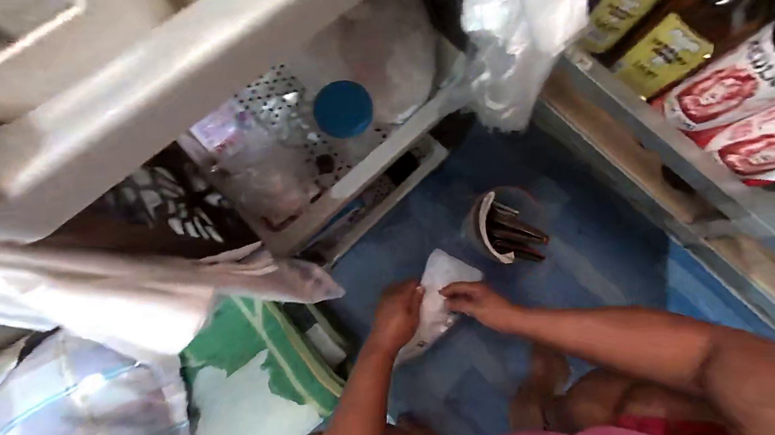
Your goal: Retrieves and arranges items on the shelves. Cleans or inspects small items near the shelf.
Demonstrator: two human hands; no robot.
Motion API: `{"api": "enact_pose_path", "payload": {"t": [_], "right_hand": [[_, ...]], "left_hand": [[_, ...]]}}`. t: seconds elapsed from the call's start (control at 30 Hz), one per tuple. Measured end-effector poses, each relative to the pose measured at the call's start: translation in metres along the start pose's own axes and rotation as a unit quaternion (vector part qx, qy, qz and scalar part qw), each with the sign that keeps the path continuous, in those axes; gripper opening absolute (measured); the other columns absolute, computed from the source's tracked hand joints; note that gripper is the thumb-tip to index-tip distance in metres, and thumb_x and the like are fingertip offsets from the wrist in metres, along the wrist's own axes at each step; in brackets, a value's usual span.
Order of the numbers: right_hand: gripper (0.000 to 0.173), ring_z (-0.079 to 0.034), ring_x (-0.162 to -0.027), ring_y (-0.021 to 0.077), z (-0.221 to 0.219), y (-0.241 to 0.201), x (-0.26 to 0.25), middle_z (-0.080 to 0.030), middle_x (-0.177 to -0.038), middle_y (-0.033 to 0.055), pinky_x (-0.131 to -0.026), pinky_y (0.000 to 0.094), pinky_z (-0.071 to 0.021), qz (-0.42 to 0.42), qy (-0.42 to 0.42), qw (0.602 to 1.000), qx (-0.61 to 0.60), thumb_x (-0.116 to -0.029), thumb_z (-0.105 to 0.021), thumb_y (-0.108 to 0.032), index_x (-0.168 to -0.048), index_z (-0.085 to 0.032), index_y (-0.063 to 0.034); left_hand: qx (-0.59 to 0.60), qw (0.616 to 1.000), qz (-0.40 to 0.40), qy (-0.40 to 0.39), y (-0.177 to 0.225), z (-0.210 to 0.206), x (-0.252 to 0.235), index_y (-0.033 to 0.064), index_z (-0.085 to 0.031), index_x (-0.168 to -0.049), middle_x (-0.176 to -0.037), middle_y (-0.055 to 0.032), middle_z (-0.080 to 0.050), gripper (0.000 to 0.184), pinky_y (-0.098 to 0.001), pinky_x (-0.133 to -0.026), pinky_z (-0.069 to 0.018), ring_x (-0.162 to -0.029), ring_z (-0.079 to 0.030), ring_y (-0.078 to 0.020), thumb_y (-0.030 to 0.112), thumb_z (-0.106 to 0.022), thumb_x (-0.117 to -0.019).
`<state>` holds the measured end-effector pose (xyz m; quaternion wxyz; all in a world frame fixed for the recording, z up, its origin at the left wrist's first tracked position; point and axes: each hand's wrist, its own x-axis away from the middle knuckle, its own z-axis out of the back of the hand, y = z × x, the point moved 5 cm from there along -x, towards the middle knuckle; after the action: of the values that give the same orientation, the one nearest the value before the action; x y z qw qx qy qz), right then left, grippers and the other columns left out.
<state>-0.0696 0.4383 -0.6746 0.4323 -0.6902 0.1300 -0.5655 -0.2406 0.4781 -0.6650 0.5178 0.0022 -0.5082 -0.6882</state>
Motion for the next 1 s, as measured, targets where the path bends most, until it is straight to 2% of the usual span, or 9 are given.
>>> {"api": "enact_pose_path", "payload": {"t": [0.07, 0.13, 0.23, 0.33, 0.5, 0.57, 0.7, 0.9, 1.0], "right_hand": [[0.038, -0.064, -0.112, 0.0227, 0.006, 0.033, 0.026, -0.063, -0.128, 0.0196, -0.097, 0.0381, -0.0528, -0.087, 0.066, 0.985, -0.134, -0.1082, -0.051, -0.02, -0.136, -0.054, 0.0057], [0.06, -0.064, -0.117, 0.0312, 0.02, 0.065, 0.041, -0.055, -0.141, 0.0234, -0.095, 0.0445, -0.0538, -0.192, 0.115, 0.94, -0.256, -0.1111, -0.039, -0.043, -0.157, -0.029, -0.0052], [0.066, -0.065, -0.117, 0.0355, 0.047, 0.086, 0.023, -0.047, -0.15, 0.0257, -0.093, 0.0457, -0.0559, -0.212, 0.19, 0.89, -0.355, -0.1103, -0.029, -0.052, -0.163, -0.012, -0.0151], [0.056, -0.067, -0.109, 0.0271, 0.067, 0.071, -0.008, -0.056, -0.138, 0.0258, -0.091, 0.0371, -0.0548, -0.148, 0.275, 0.846, -0.431, -0.1136, -0.015, -0.036, -0.154, -0.024, 0.0013], [0.042, -0.066, -0.104, 0.0241, 0.099, 0.056, -0.045, -0.056, -0.128, 0.0208, -0.087, 0.0352, -0.0574, -0.028, 0.41, 0.738, -0.535, -0.1144, -0.022, -0.023, -0.146, -0.036, 0.0015], [0.042, -0.064, -0.108, 0.0223, 0.117, 0.04, -0.064, -0.054, -0.132, 0.019, -0.09, 0.0333, -0.0562, 0.001, 0.411, 0.741, -0.531, -0.1146, -0.023, -0.023, -0.149, -0.033, -0.0009], [0.039, -0.064, -0.11, 0.0231, 0.163, 0.002, -0.106, -0.053, -0.135, 0.018, -0.09, 0.0331, -0.0563, 0.02, 0.425, 0.746, -0.511, -0.113, -0.031, -0.017, -0.149, -0.034, -0.0039], [0.036, -0.065, -0.103, 0.0201, 0.21, -0.034, -0.148, -0.058, -0.124, 0.0114, -0.086, 0.0326, -0.058, 0.04, 0.341, 0.791, -0.507, -0.1091, -0.044, -0.02, -0.143, -0.042, -0.0093], [0.049, -0.066, -0.105, 0.0217, 0.18, -0.028, -0.148, -0.06, -0.13, 0.0128, -0.086, 0.0351, -0.0568, -0.02, 0.315, 0.867, -0.385, -0.1115, -0.035, -0.042, -0.151, -0.035, -0.012]], "left_hand": [[-0.036, 0.999, 0.03, -0.011, -0.008, -0.002, -0.005, -0.0076, -0.062, -0.127, -0.125, -0.0291, -0.065, 0.043, -0.0554, -0.113, -0.04, -0.126, -0.059, -0.0423, 0.024, -0.038, -0.112], [-0.028, 0.998, 0.048, 0.002, -0.01, 0.003, -0.008, -0.0052, -0.063, -0.127, -0.12, -0.0281, -0.066, 0.042, -0.0563, -0.108, -0.0432, -0.121, -0.062, -0.0417, 0.024, -0.038, -0.1121], [-0.004, 0.997, 0.067, 0.049, -0.004, 0.012, -0.011, 0.0029, -0.062, -0.135, -0.123, -0.025, -0.068, 0.04, -0.0563, -0.107, -0.0452, -0.12, -0.063, -0.0402, 0.025, -0.038, -0.112], [0.018, 0.991, 0.074, 0.106, -0.002, 0.015, -0.015, 0.0041, -0.061, -0.139, -0.124, -0.0254, -0.067, 0.04, -0.0573, -0.106, -0.0459, -0.12, -0.063, -0.042, 0.024, -0.041, -0.1106], [0.042, 0.994, 0.033, 0.093, -0.004, 0.008, -0.014, 0.0125, -0.043, -0.156, -0.14, -0.0268, -0.057, 0.08, -0.0576, -0.112, -0.0413, -0.132, -0.054, -0.0438, 0.046, -0.074, -0.0912], [0.0, 0.999, -0.003, 0.052, -0.003, 0.001, -0.014, 0.0155, -0.039, -0.159, -0.144, -0.0272, -0.055, 0.088, -0.0573, -0.117, -0.0359, -0.137, -0.049, -0.0447, 0.036, -0.082, -0.0857], [-0.082, 0.996, 0.017, -0.012, -0.013, -0.013, -0.011, 0.0149, -0.052, -0.151, -0.138, -0.0294, -0.058, 0.053, -0.0589, -0.118, -0.0327, -0.136, -0.048, -0.0472, 0.009, -0.062, -0.0989], [-0.141, 0.983, 0.115, 0.036, -0.035, 0.0, -0.002, -0.0016, -0.068, -0.125, -0.134, -0.0248, -0.062, 0.034, -0.0555, -0.113, -0.0399, -0.135, -0.051, -0.0429, 0.022, -0.053, -0.106], [-0.132, 0.984, 0.095, 0.074, -0.034, 0.004, -0.002, 0.0021, -0.072, -0.12, -0.157, -0.0171, -0.045, 0.031, -0.0604, -0.118, -0.0302, -0.149, -0.034, -0.0414, 0.024, -0.056, -0.1037]]}}
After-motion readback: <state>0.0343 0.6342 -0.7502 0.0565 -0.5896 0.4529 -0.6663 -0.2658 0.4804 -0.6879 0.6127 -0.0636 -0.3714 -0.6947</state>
